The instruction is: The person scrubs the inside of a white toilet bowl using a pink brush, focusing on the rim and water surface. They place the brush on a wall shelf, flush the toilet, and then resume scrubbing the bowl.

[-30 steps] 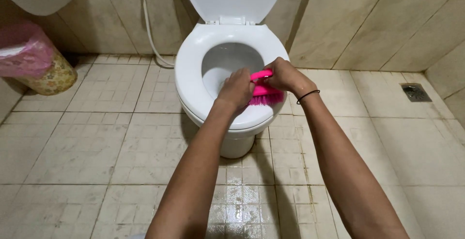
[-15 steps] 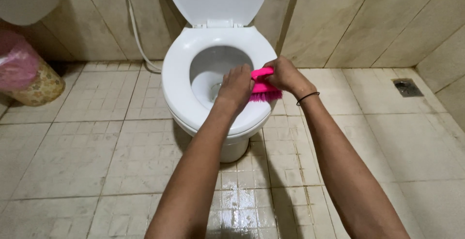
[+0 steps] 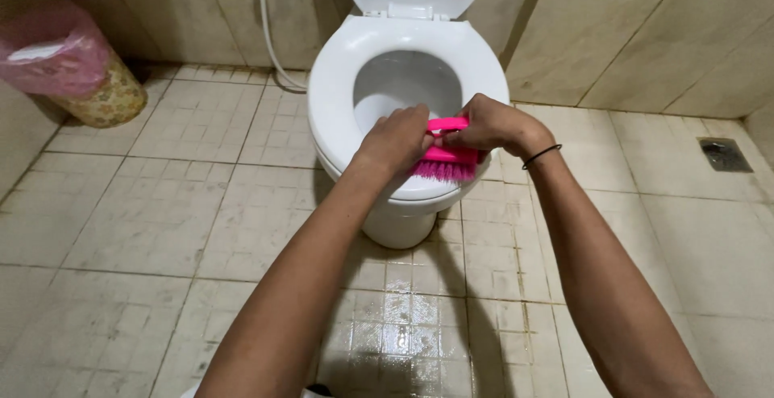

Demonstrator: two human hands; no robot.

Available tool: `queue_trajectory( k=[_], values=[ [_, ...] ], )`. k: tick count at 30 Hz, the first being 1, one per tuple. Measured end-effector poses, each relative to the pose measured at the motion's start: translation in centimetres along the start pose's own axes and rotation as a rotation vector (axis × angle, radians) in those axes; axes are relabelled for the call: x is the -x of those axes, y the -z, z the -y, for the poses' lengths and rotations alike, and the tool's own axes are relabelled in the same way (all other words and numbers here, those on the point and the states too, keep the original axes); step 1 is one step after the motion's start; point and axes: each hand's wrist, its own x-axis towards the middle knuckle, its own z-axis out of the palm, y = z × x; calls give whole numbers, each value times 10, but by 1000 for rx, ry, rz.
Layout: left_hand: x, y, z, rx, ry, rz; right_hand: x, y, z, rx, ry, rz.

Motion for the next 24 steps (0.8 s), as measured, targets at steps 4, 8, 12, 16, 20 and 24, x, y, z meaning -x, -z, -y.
queue_trajectory(
  k=[4, 8, 12, 16, 20, 24],
  values=[
    [8, 6, 9, -30, -6, -31, 1, -4, 14, -3, 9, 77],
    [18, 14, 27, -100, -18, -57, 4, -13, 41, 5, 39, 192],
    [25, 16, 48, -150, -59, -154, 6, -22, 67, 171, 83, 177],
    [32, 21, 72, -155, -90, -221, -13, -44, 76, 185, 76, 122],
    [43, 30, 81, -237, -24, -238, -26, -57, 80, 114, 240, 22],
    [51, 32, 78, -264, -3, -264, -15, -50, 90, 120, 230, 54]
  ],
)
